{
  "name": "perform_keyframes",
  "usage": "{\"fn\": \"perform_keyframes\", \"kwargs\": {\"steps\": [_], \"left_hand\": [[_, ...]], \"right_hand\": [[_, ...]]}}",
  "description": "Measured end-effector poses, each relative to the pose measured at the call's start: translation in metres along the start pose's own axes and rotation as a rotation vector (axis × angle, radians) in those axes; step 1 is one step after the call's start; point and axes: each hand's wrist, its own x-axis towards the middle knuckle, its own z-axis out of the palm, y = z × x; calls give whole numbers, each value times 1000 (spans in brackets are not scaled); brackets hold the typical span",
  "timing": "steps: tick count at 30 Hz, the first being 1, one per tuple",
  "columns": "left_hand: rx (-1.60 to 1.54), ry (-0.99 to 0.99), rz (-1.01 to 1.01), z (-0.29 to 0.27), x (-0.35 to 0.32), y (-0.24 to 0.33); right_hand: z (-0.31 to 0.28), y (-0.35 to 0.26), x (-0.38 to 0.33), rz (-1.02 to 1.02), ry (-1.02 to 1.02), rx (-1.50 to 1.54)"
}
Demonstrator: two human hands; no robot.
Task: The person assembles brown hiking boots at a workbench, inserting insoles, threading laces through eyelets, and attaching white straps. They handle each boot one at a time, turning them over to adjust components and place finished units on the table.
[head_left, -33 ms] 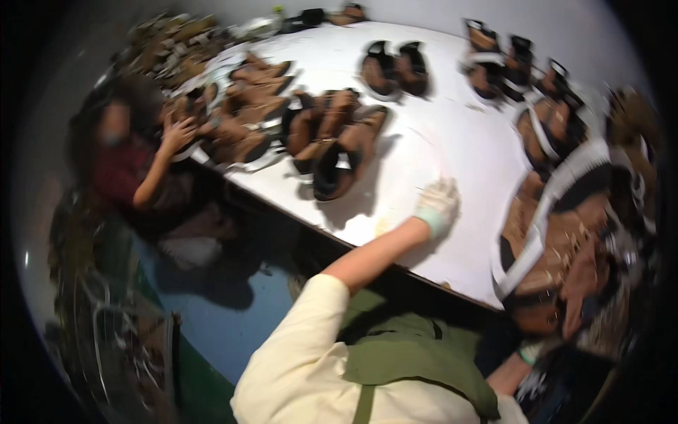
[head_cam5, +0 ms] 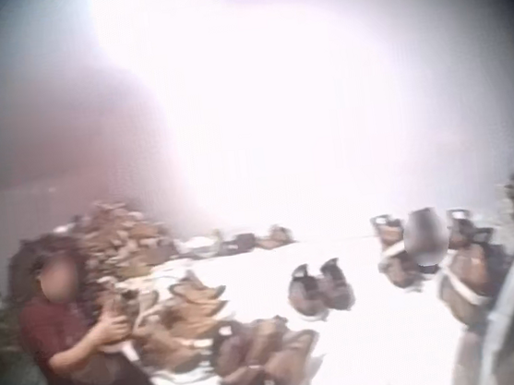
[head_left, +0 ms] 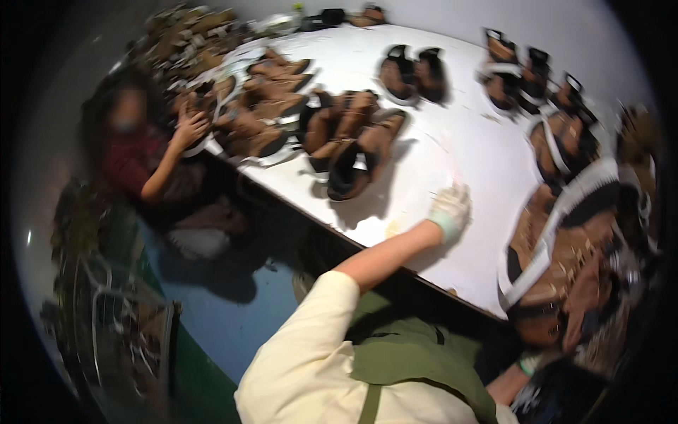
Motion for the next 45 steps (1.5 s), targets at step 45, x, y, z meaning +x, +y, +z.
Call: {"fn": "perform_keyframes", "kwargs": {"steps": [45], "left_hand": [[-2073,361,-337,-6,-127,17]], "right_hand": [[179,-131,-104,-504,-581,-324]]}}
